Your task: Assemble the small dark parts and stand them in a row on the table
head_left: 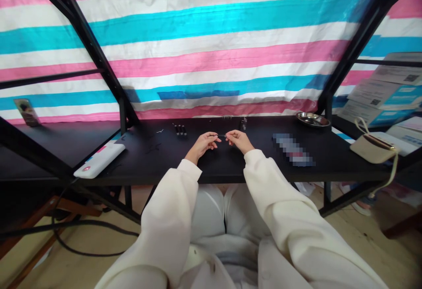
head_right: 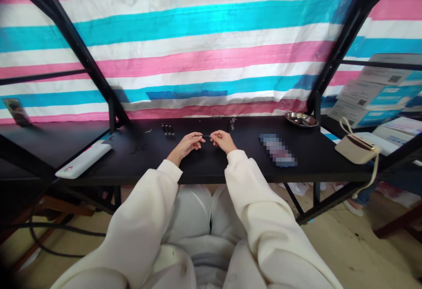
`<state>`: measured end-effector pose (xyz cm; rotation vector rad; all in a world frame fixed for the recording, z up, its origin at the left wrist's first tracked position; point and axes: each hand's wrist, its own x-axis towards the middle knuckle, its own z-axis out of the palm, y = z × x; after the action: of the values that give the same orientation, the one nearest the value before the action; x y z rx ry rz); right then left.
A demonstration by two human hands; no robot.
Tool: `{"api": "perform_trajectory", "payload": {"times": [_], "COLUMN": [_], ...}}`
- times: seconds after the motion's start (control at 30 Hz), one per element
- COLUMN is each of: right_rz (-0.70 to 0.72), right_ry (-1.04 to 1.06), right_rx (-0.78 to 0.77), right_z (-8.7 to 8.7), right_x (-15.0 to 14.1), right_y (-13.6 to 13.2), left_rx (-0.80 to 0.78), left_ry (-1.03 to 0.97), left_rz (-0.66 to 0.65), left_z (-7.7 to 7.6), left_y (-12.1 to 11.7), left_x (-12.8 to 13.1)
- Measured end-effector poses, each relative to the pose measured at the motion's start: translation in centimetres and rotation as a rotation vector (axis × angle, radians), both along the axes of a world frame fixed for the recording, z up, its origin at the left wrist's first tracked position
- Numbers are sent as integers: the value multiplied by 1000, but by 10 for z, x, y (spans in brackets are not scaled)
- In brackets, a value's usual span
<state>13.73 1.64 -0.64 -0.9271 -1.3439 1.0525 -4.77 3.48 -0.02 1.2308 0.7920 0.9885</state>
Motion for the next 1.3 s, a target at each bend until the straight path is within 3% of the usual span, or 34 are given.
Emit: {"api": "perform_trajectory", "payload": {"times": [0.2,0.37,0.5,0.67,0.8,0.93,1.1,1.3], "right_rz": [-98,-85,-103,-233,-325,-222,-27,-17], "right_ry": [23,-42,-246,-606,-633,-494,-499,-556], "right_rx": [5,8,125,333,362,383,341,311], "right_z": [-1,-3,-7,-12,-13,-11,-10,-12], "right_x": [2,1,1,8,10,4,-4,-7], "right_y": [3,3,1,3,5,2,-3,-2], "left_rx": [26,33,40,45,51,70,67,46], "left_ry": [-29,-25,-15,-11,4,58,79,63], "left_rz": [110,157,164,191,226,109,-78,-152], "left_z": [-1,-2,-5,-7,-6,-2,4,6], "left_y": [2,4,5,8,7,0,-9,-10], "left_x": [-2,-2,-2,-3,-3,-1,2,1]}}
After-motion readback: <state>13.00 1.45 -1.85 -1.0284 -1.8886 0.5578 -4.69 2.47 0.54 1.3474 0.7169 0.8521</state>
